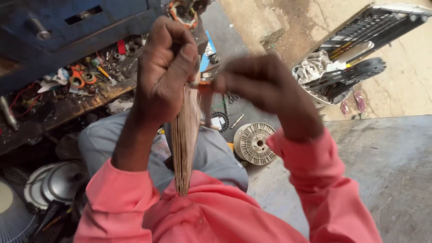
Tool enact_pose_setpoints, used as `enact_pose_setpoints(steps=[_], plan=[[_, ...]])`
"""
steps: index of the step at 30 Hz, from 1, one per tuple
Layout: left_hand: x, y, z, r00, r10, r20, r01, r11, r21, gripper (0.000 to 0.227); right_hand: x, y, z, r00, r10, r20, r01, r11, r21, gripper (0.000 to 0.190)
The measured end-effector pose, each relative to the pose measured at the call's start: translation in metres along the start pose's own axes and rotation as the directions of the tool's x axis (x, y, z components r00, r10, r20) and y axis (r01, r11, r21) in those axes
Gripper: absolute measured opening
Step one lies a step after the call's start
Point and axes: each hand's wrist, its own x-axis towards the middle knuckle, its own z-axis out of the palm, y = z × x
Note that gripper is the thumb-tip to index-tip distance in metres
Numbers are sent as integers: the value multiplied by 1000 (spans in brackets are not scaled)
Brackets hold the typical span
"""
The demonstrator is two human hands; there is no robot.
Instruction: Winding copper wire onto a fan motor stator using a wooden jig.
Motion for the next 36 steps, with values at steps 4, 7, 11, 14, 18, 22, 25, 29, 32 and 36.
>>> enact_pose_setpoints(steps=[4,7,11,14,18,22,25,29,32,36], plan=[[-2,-1,-1,1000,-6,26,7,999,-32,12,67,184,-18,990,-71,-125,81,994,75,26],[-6,-4,-14,1000,0,-29,-1,999,-39,13,23,364,29,909,365,-201,-374,927,-6,26],[-2,-7,-33,998,14,-68,-19,997,-75,13,-64,373,101,955,284,-87,-294,945,-146,26],[1,-12,-31,998,41,-56,-45,996,-71,12,-83,261,101,943,332,-11,-331,941,69,26],[4,-12,-17,999,43,-30,-44,997,-56,12,-53,83,60,967,82,239,-41,984,-173,19],[1,-3,-3,999,6,33,-4,999,-47,10,-2,24,1,972,-181,150,206,963,-173,11],[-3,-1,-3,999,27,23,-27,1000,2,11,55,87,-30,942,-336,-17,325,920,-221,14],[-4,-6,-20,999,4,-44,-7,998,-67,11,48,307,4,933,307,-189,-316,949,-19,22],[3,-10,-36,994,30,-101,-35,998,-48,12,-22,328,86,819,501,-280,-516,856,22,28],[5,-8,-34,995,18,-95,-25,996,-81,11,-101,265,114,984,163,66,-154,980,-124,22]])
